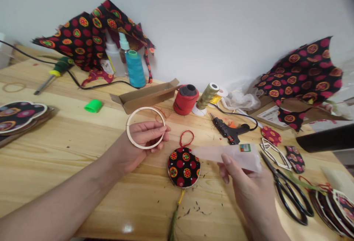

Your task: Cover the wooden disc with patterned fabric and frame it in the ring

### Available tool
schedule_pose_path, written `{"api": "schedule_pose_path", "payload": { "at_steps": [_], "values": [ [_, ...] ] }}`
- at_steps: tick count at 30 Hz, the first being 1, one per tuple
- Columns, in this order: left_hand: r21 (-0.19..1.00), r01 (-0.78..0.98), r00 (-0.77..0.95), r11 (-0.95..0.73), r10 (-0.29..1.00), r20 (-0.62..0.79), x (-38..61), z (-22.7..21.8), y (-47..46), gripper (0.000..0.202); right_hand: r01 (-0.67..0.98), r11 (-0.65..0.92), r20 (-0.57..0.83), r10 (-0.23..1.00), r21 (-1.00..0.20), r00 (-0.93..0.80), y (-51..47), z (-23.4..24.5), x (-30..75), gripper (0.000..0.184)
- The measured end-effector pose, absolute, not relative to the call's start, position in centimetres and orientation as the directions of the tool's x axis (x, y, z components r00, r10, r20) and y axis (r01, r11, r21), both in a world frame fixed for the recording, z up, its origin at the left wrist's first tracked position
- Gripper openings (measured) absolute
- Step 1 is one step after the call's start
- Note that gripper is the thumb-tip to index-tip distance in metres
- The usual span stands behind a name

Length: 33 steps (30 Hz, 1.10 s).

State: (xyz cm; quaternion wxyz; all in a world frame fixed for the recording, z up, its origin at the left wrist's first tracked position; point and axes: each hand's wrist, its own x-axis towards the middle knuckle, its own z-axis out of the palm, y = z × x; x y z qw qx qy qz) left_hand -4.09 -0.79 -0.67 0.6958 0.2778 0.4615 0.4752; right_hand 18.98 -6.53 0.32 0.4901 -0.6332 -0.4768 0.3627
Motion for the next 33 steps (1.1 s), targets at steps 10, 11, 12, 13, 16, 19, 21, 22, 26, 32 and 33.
{"api": "schedule_pose_path", "payload": {
  "at_steps": [10,11,12,13,16,19,21,22,26,32,33],
  "values": [
    [0.825,-0.398,0.130,0.402,0.915,-0.383,-4.3,-0.9,-0.9,0.012,0.246,-0.085,-0.001,0.946,-0.966,0.325,-6.2,0.4,18.4,0.033],
    [0.825,-0.397,0.130,0.403,0.914,-0.384,-4.3,-0.9,-0.9,0.012,0.259,-0.087,0.001,0.947,-0.962,0.322,-6.2,0.3,18.6,0.032],
    [0.825,-0.397,0.129,0.402,0.915,-0.383,-4.2,-0.9,-0.9,0.011,0.277,-0.093,0.000,0.948,-0.956,0.319,-6.3,0.3,18.8,0.032],
    [0.826,-0.397,0.125,0.399,0.916,-0.382,-4.2,-0.9,-0.9,0.012,0.296,-0.101,-0.002,0.948,-0.950,0.317,-6.3,0.2,19.1,0.031],
    [0.828,-0.396,0.115,0.397,0.916,-0.385,-4.2,-0.7,-0.8,0.012,0.359,-0.118,-0.001,0.951,-0.926,0.311,-6.8,0.1,19.9,0.033],
    [0.828,-0.398,0.115,0.395,0.917,-0.382,-4.1,-0.6,-0.8,0.014,0.413,-0.120,0.020,0.948,-0.903,0.318,-7.3,0.2,20.6,0.036],
    [0.827,-0.399,0.121,0.396,0.917,-0.381,-4.1,-0.6,-0.8,0.014,0.439,-0.110,0.033,0.951,-0.892,0.306,-7.7,0.3,21.0,0.036],
    [0.825,-0.399,0.123,0.400,0.915,-0.384,-4.1,-0.6,-0.8,0.014,0.451,-0.103,0.038,0.955,-0.887,0.294,-7.9,0.4,21.2,0.037],
    [0.821,-0.402,0.127,0.404,0.913,-0.388,-4.1,-0.4,-0.9,0.015,0.484,-0.104,0.041,0.959,-0.869,0.279,-8.7,0.7,21.5,0.036],
    [0.829,-0.396,0.121,0.394,0.918,-0.378,-4.0,-0.3,-0.8,0.016,0.429,-0.181,-0.017,0.933,-0.885,0.360,-10.3,1.6,20.1,0.031],
    [0.830,-0.398,0.119,0.391,0.919,-0.376,-4.0,-0.3,-0.7,0.016,0.410,-0.203,-0.030,0.920,-0.889,0.390,-10.6,1.7,19.8,0.030]
  ]
}}
